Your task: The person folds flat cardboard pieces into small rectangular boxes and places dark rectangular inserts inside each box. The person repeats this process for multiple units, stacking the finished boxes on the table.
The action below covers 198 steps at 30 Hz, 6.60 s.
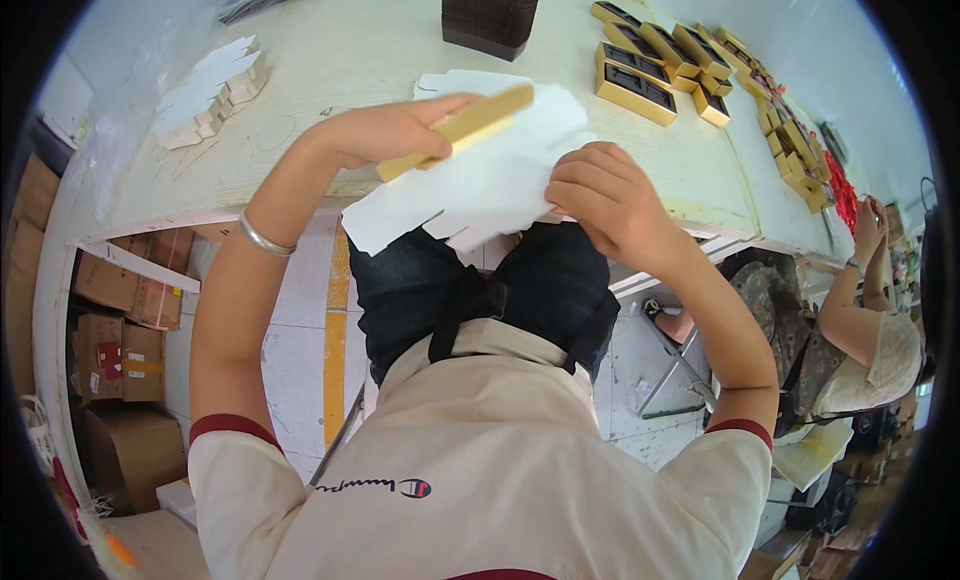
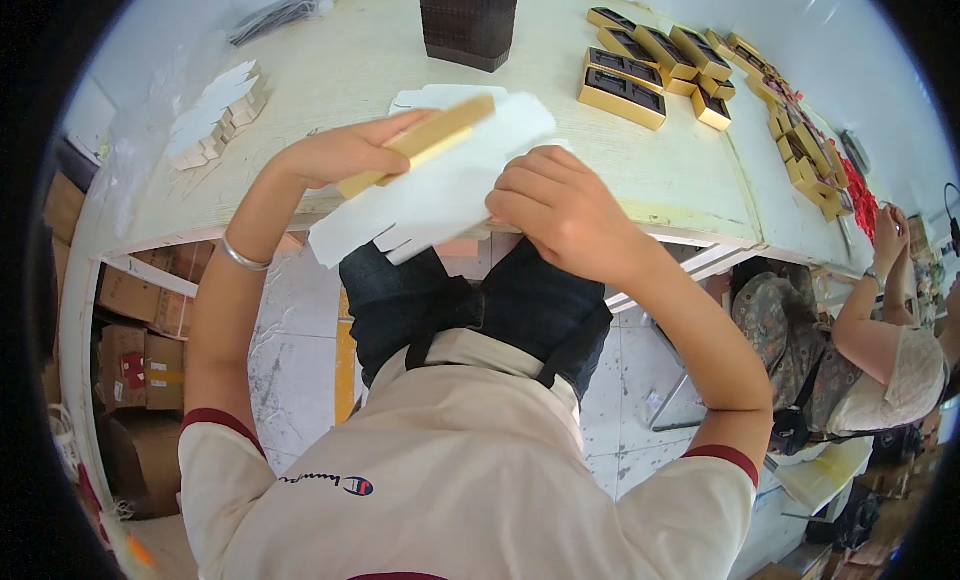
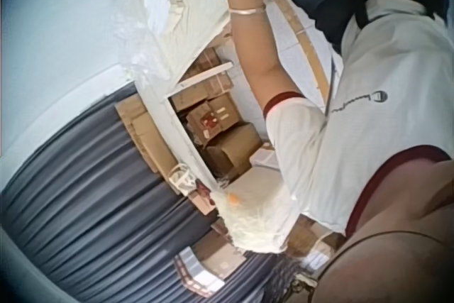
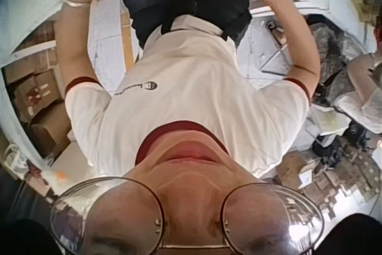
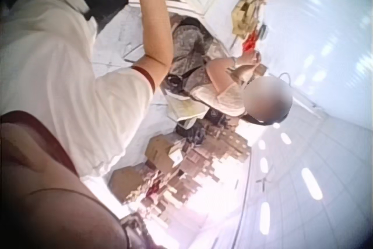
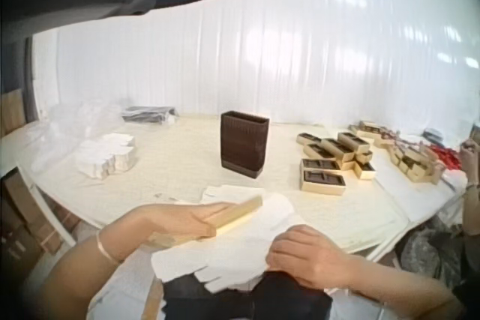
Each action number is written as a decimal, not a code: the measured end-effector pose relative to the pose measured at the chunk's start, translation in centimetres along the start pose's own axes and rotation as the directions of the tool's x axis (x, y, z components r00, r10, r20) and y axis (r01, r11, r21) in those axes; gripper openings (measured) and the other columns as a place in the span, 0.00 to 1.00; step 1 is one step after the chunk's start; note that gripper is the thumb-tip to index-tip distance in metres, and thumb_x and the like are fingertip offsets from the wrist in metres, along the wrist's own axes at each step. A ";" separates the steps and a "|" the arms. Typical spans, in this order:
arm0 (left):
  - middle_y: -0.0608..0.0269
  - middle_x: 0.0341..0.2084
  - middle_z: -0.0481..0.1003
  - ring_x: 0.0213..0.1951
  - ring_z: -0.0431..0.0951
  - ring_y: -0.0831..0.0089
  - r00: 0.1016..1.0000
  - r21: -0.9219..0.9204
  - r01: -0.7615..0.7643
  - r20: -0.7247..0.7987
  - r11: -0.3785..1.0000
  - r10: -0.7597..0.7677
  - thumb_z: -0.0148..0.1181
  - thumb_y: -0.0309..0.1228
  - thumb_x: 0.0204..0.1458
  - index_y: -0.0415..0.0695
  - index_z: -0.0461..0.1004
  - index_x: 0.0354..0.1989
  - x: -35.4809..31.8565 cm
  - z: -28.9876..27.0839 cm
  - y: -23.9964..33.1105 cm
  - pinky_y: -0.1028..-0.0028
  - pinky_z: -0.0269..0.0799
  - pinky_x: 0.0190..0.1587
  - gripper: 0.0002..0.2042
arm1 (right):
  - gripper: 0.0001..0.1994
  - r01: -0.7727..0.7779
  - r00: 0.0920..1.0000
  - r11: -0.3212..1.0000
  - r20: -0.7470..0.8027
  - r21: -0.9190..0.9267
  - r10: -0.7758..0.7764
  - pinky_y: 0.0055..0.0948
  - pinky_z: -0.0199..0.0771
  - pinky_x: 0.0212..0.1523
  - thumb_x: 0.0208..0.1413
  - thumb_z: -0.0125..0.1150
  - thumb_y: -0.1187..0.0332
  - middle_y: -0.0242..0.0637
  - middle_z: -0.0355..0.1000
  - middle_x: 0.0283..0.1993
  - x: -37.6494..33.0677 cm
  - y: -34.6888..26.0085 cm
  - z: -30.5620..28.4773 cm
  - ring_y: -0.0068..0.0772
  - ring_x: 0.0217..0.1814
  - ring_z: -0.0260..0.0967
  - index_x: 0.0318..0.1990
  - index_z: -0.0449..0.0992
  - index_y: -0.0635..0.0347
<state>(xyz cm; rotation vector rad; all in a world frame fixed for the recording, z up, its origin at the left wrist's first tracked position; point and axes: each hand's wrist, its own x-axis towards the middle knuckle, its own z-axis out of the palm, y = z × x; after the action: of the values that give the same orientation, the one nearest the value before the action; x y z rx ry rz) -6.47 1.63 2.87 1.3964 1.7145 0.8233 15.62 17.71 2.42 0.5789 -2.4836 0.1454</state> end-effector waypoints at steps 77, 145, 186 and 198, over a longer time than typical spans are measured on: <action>0.62 0.23 0.72 0.24 0.72 0.73 0.849 0.414 -0.209 -0.373 0.886 0.375 0.62 0.23 0.45 0.39 0.70 0.35 -2.0 6.2 0.0 0.76 0.67 0.29 0.10 | 0.12 -0.472 0.878 0.757 0.316 0.452 0.359 0.27 0.62 0.31 0.47 0.65 0.76 0.34 0.63 0.29 3.0 0.4 4.0 0.29 0.30 0.59 0.32 0.64 0.61; 0.58 0.42 0.66 0.26 0.69 0.75 0.590 0.225 -0.374 -0.691 0.900 0.418 0.57 0.27 0.50 0.41 0.65 0.47 -1.1 7.2 -1.5 0.78 0.65 0.31 0.15 | 0.08 -0.391 0.880 0.743 -0.015 0.543 0.474 0.31 0.66 0.33 0.54 0.55 0.76 0.41 0.61 0.23 2.2 -0.8 5.4 0.39 0.26 0.63 0.41 0.70 0.60; 0.62 0.52 0.67 0.54 0.67 0.61 0.905 0.497 -0.181 -0.253 0.849 0.341 0.72 0.27 0.30 0.45 0.73 0.35 -3.3 4.3 1.1 0.69 0.66 0.52 0.20 | 0.20 -0.247 0.961 0.925 0.193 0.287 0.197 0.35 0.66 0.44 0.42 0.63 0.80 0.41 0.68 0.43 -0.3 -0.1 1.5 0.44 0.41 0.66 0.46 0.75 0.56; 0.64 0.22 0.71 0.32 0.70 0.66 0.865 0.337 -0.161 -0.403 0.928 0.297 0.65 0.28 0.42 0.42 0.73 0.29 -2.8 7.4 1.3 0.69 0.66 0.34 0.08 | 0.09 -0.481 0.869 0.650 0.218 0.589 0.445 0.26 0.59 0.28 0.45 0.61 0.80 0.34 0.61 0.24 1.4 -1.0 5.0 0.29 0.24 0.57 0.33 0.68 0.60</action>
<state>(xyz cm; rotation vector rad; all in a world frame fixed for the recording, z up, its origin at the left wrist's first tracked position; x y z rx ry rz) 0.91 -0.73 0.71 1.7396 2.1137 1.1309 12.41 15.16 -0.94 0.1647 -2.5541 1.2240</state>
